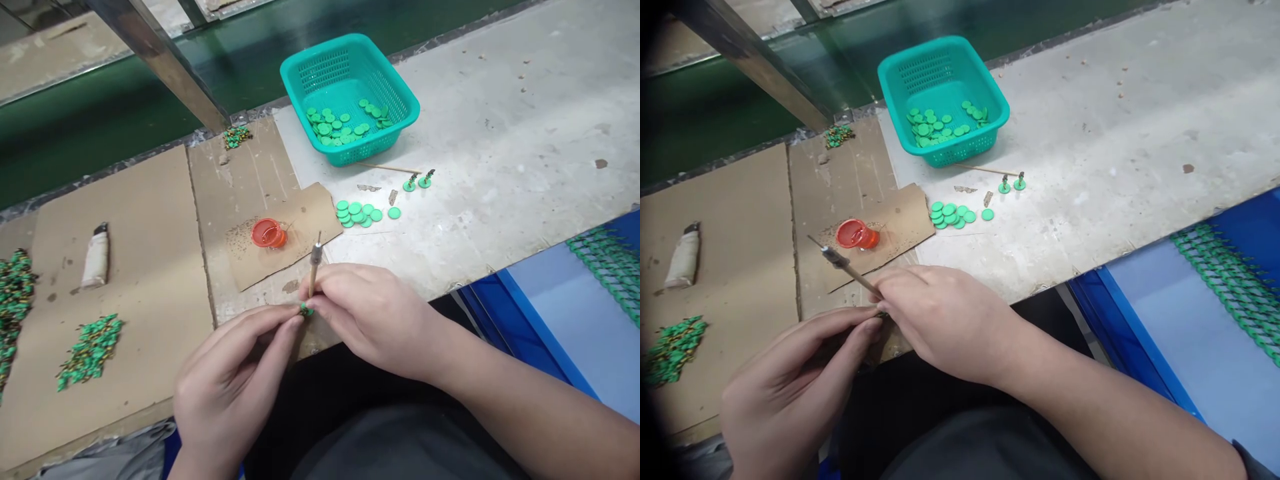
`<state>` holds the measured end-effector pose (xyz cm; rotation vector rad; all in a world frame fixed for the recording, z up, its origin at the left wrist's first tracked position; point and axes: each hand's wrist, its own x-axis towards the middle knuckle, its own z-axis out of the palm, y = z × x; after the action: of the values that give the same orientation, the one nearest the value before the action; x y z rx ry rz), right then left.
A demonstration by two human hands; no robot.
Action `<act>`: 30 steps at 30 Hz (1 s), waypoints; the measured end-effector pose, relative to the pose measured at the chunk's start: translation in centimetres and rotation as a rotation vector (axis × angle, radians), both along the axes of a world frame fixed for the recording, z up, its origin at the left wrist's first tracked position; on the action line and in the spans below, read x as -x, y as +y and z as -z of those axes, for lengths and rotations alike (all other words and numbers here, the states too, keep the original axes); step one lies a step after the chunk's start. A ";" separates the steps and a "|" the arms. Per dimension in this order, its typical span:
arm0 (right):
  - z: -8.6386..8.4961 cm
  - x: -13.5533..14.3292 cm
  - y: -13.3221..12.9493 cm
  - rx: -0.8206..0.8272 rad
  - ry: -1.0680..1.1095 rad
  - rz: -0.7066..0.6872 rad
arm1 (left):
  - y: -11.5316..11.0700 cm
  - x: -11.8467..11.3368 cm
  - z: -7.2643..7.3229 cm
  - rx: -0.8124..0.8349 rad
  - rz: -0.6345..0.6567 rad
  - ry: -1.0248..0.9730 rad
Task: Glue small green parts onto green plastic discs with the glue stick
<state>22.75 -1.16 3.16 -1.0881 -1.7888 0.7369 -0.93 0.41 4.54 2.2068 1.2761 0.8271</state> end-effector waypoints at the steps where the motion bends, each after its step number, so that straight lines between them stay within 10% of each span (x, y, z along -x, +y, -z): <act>1: 0.0 0.0 0.0 0.014 0.003 -0.009 | 0.0 0.0 0.1 -0.005 0.006 -0.001; 30: 0.7 0.2 -1.2 -0.147 -0.016 0.112 | 0.3 0.1 0.4 0.087 -0.020 -0.086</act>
<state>22.60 -2.35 2.46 -1.0878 -1.7506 0.5226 -0.99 0.67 4.17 2.0717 1.2704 0.8484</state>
